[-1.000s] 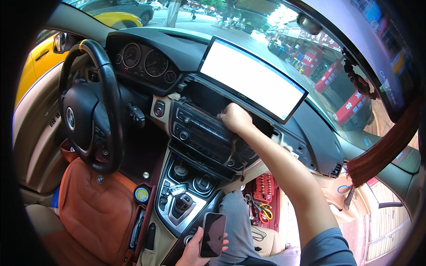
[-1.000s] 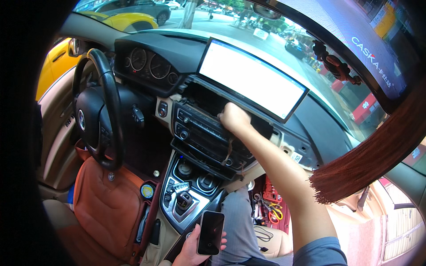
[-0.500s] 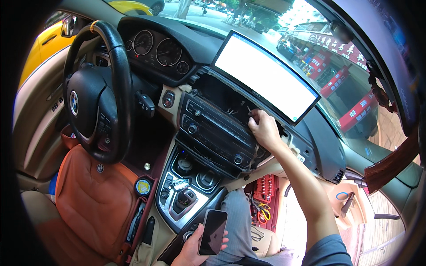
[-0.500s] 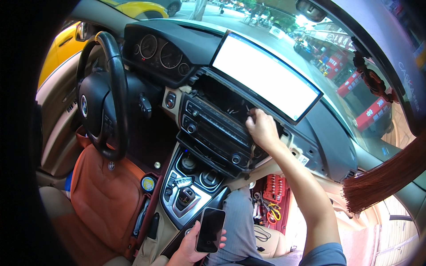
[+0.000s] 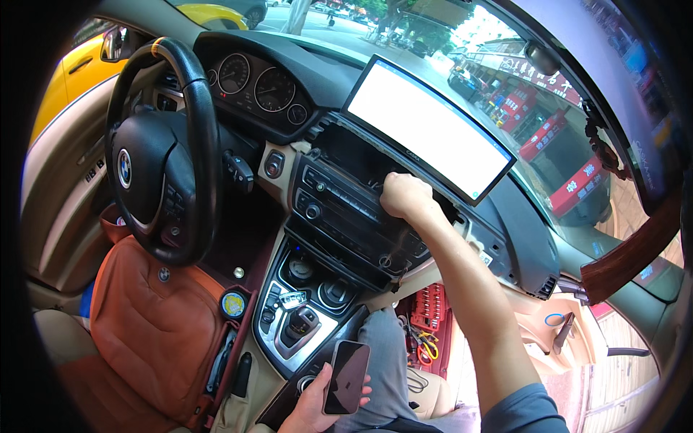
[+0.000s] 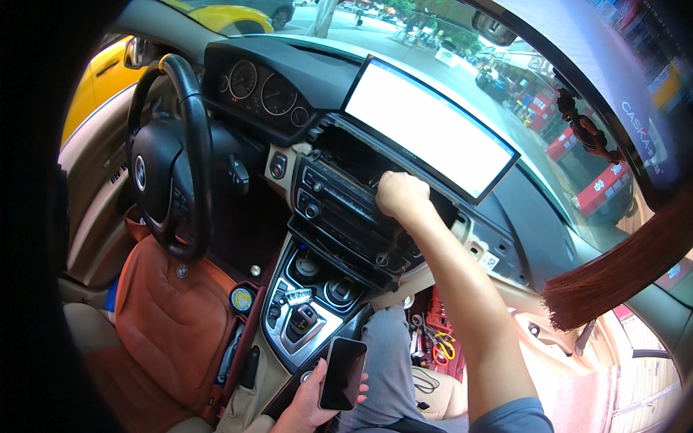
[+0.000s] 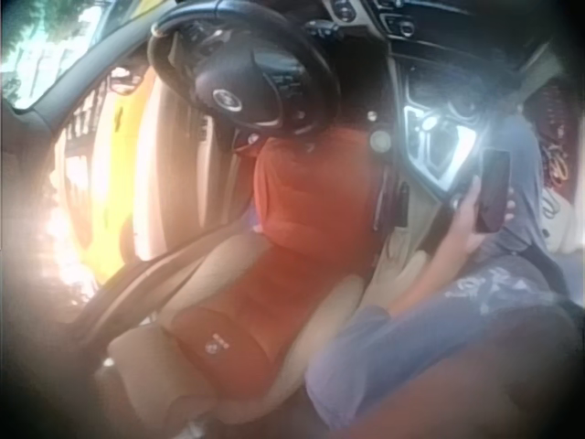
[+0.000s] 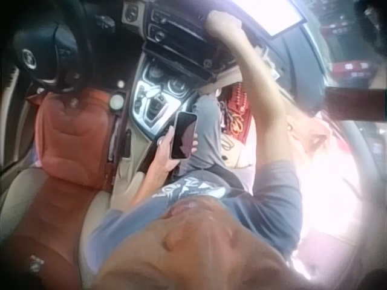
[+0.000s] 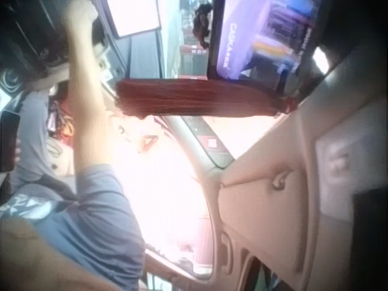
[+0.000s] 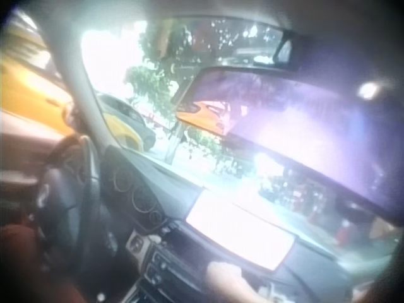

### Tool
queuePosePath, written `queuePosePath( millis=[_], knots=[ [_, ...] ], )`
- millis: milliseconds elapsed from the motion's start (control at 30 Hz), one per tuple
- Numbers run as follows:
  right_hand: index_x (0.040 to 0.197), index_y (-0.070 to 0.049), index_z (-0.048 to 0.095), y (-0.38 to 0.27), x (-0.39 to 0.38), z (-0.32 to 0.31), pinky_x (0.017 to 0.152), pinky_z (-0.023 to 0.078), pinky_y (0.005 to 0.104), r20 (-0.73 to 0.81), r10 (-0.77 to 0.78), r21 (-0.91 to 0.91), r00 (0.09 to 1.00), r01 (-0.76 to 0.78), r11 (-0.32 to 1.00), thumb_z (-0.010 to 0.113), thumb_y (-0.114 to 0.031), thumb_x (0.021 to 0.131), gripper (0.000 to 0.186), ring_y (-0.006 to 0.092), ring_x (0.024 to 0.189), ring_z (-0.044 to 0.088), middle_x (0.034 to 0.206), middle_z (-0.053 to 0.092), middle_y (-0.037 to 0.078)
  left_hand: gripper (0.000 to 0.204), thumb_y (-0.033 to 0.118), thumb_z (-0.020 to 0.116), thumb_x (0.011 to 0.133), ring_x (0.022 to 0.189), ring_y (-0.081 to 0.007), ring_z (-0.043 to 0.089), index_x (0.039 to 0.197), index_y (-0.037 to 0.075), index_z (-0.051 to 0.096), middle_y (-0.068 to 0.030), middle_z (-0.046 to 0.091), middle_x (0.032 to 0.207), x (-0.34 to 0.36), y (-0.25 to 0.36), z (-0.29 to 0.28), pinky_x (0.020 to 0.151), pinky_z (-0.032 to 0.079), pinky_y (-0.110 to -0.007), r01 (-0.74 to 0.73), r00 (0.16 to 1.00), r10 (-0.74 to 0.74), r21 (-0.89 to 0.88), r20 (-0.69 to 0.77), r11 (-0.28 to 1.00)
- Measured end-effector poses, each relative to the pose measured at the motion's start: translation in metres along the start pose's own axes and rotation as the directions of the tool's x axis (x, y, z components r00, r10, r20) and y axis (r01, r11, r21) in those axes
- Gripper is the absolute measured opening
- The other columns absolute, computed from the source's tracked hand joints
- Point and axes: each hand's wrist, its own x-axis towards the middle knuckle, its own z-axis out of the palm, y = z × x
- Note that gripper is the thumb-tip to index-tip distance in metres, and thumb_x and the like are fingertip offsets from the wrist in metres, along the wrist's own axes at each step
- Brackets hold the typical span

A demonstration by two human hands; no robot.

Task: The person installs a new infotainment screen into a BMW dashboard. They align the screen in the dashboard opening, press it into place, and then reach behind the dashboard to connect wiring. The screen powers on and displays a startup interface.

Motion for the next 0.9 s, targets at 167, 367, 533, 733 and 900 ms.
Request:
queuePosePath(
  millis=[167, 367, 533, 733, 900],
  knots=[
    [0.111, 0.004, 0.073, 0.007, 0.008, 0.01, 0.092, 0.057, 0.0461, -0.024, 0.153, 0.282, 0.988, -0.14, 0.949, 0.062, -0.02, 0.092, 0.032, 0.0394, 0.107, 0.071, 0.109, 0.073, 0.026, 0.072, 0.056, 0.026, 0.11, 0.121, -0.0423, 0.061, 0.154, 0.0, 0.036, -0.0284, 0.054, 0.142, 0.0, -0.001, -0.003, 0.101, 0.051, -0.054, -0.019, 0.999, 0.018, 0.027, 0.033, 0.999],
    [0.104, 0.002, 0.076, 0.011, 0.019, 0.036, 0.088, 0.058, 0.0488, -0.3, 0.165, 0.281, 0.939, -0.079, 0.956, 0.066, -0.023, 0.09, 0.031, 0.0424, 0.098, 0.073, 0.103, 0.073, 0.027, 0.072, 0.056, 0.027, 0.109, 0.121, -0.042, 0.061, 0.154, 0.0, 0.037, -0.0282, 0.055, 0.141, 0.0, 0.0, -0.002, 0.102, 0.051, -0.054, -0.02, 1.0, 0.019, 0.027, 0.013, 0.999],
    [0.101, 0.002, 0.077, 0.009, 0.019, 0.035, 0.09, 0.057, 0.0487, -0.261, 0.199, 0.373, 0.945, -0.091, 0.924, 0.067, -0.023, 0.088, 0.029, 0.0418, 0.099, 0.072, 0.101, 0.074, 0.027, 0.072, 0.056, 0.029, 0.109, 0.122, -0.0424, 0.061, 0.154, 0.001, 0.038, -0.0282, 0.055, 0.141, -0.001, -0.001, 0.001, 0.102, 0.051, -0.054, -0.006, 1.0, 0.006, 0.009, 0.001, 1.0],
    [0.105, 0.0, 0.076, 0.008, 0.011, 0.034, 0.092, 0.055, 0.0488, -0.218, 0.265, 0.457, 0.939, -0.141, 0.878, 0.066, -0.027, 0.091, 0.033, 0.0425, 0.104, 0.07, 0.105, 0.073, 0.027, 0.072, 0.056, 0.029, 0.109, 0.122, -0.0428, 0.06, 0.153, 0.0, 0.038, -0.0286, 0.054, 0.141, -0.002, 0.001, 0.001, 0.102, 0.051, -0.055, -0.023, 1.0, 0.023, 0.018, -0.011, 1.0],
    [0.109, -0.002, 0.076, 0.014, 0.008, 0.036, 0.092, 0.055, 0.0489, -0.196, 0.241, 0.506, 0.951, -0.112, 0.855, 0.067, -0.026, 0.091, 0.032, 0.042, 0.106, 0.07, 0.108, 0.072, 0.028, 0.071, 0.055, 0.027, 0.11, 0.12, -0.0425, 0.061, 0.153, 0.0, 0.038, -0.0287, 0.055, 0.14, 0.0, 0.003, -0.001, 0.101, 0.052, -0.055, -0.027, 1.0, 0.028, 0.005, -0.005, 1.0]
  ],
)
